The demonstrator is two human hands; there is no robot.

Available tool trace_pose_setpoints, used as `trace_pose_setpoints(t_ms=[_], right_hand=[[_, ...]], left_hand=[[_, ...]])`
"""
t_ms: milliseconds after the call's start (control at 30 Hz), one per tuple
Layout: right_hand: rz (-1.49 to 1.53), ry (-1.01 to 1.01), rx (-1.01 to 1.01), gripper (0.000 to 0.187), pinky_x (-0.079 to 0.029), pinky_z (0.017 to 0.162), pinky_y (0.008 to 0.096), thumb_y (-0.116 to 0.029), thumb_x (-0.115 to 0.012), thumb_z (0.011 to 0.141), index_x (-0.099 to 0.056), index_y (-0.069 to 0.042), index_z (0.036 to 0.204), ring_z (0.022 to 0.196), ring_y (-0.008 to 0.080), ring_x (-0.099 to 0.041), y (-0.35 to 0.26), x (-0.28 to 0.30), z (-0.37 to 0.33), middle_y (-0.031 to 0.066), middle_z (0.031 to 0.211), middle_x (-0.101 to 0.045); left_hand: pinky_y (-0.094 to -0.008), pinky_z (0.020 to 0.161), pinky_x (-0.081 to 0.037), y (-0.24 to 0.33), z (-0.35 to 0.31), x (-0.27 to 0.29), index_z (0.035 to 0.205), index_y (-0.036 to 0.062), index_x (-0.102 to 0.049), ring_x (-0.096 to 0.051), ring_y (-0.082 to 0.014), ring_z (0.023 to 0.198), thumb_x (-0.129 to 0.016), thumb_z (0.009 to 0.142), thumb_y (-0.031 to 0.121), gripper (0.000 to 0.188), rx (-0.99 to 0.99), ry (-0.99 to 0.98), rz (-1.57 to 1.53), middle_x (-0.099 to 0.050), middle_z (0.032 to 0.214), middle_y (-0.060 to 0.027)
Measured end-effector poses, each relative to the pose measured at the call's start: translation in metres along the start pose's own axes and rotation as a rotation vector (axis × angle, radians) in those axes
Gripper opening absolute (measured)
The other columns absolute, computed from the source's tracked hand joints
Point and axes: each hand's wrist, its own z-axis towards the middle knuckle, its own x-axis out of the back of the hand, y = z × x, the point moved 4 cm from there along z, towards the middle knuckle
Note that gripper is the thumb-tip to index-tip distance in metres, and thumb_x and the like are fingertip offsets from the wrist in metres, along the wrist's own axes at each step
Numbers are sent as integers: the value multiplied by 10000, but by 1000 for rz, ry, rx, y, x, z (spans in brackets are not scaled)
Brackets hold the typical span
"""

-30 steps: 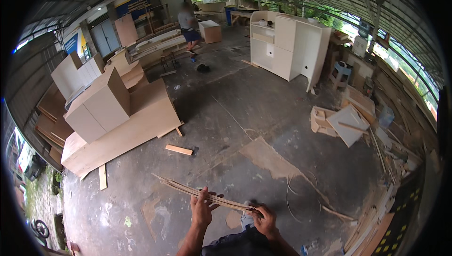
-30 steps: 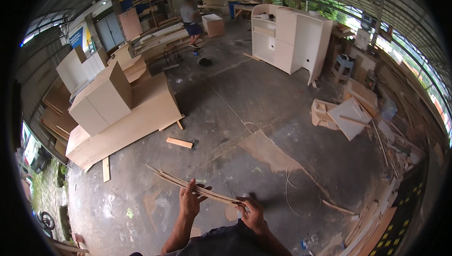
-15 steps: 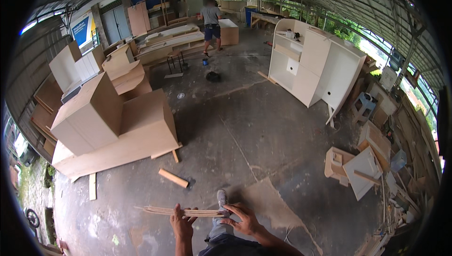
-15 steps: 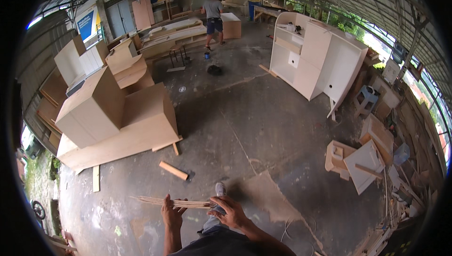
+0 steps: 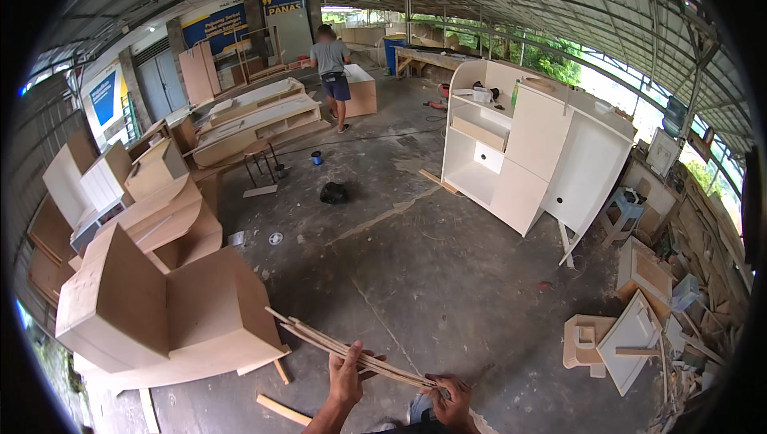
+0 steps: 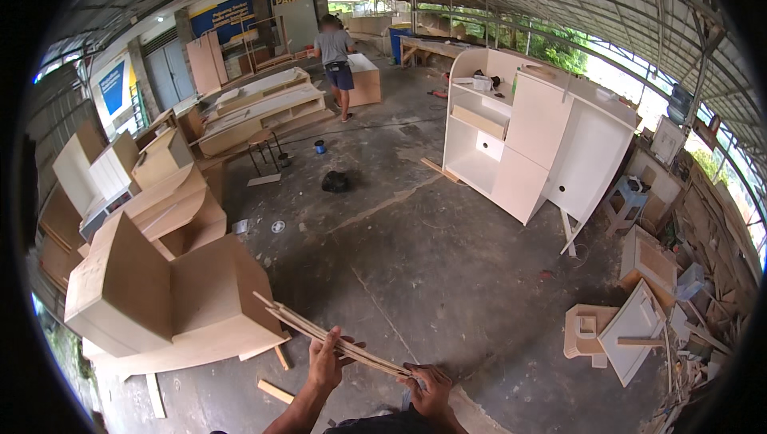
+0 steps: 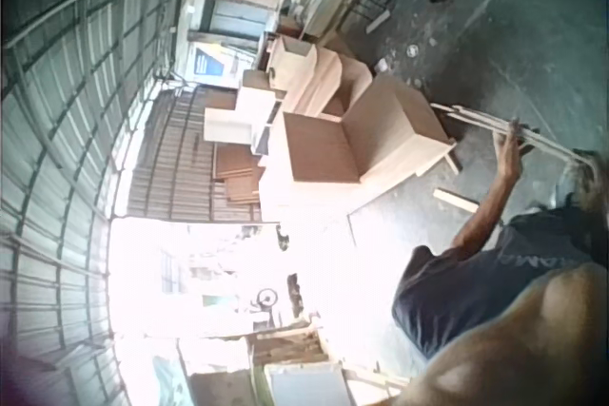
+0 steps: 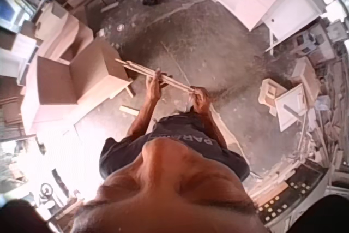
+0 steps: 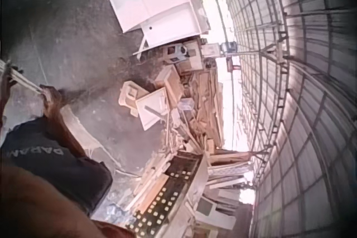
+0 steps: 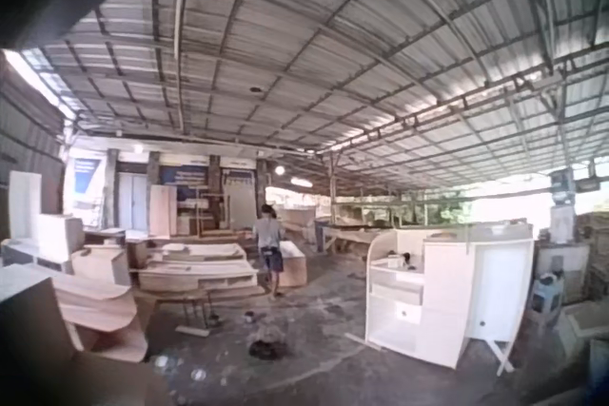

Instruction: The person assembles a wooden frame by fitting rectangular pieces together on a workbench, then walks across a workshop to collect thin white strips and returns to the bench to insert them into the frame corners.

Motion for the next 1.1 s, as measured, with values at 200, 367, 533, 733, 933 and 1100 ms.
trace_pose_setpoints(t_ms=[200, 367, 533, 733, 933, 1100], right_hand=[[-106, 176, -24, 172, -584, 736, 408, -82, -756, 831, -733, -37, 996, 834, 314, -735, 115, -27, 114, 129, 975, -767], [73, -50, -40, 337, -593, 780, 392, -161, -810, 809, -718, -12, 1096, 874, 321, -743, 190, -44, 275, 161, 1022, -739], [571, -417, -586, 376, -594, 858, 365, -227, -787, 903, -683, 26, 1162, 1007, 274, -747, 256, -83, 404, 162, 1116, -738], [574, -782, -585, 470, -568, 962, 359, -271, -840, 882, -666, 43, 1186, 1092, 240, -706, 338, -163, 516, 154, 1118, -730], [823, -831, -822, 459, -565, 942, 363, -136, -878, 833, -660, 68, 1181, 1063, 213, -691, 443, -221, 626, 146, 1136, -712], [808, -598, -773, 407, -582, 888, 369, -40, -890, 777, -688, 44, 1121, 986, 211, -705, 518, -247, 743, 131, 1068, -731]], left_hand=[[-526, 712, -649, -9, 163, -75, 970, 34, -561, -760, -382, 836, -622, 1001, 293, 268, 21, 56, 14, -685, 868, -139], [-512, 724, -649, 12, 296, -112, 912, -2, -594, -757, -388, 825, -586, 974, 252, 261, -33, 193, -58, -675, 828, -152], [-476, 696, -651, 74, 383, -134, 1083, -2, -490, -758, -364, 813, -611, 1006, 225, 268, -247, 233, -13, -660, 883, -138], [-464, 715, -644, 92, 500, -139, 1130, 11, -435, -758, -356, 818, -685, 969, 234, 372, -354, 281, -28, -677, 884, -156], [-445, 732, -638, 138, 656, -179, 1166, -10, -418, -760, -327, 825, -710, 955, 202, 418, -340, 122, 59, -703, 898, -141], [-384, 773, -607, 202, 816, -256, 1132, -14, -506, -752, -272, 913, -727, 950, 177, 344, -307, -87, 87, -703, 936, -145]])
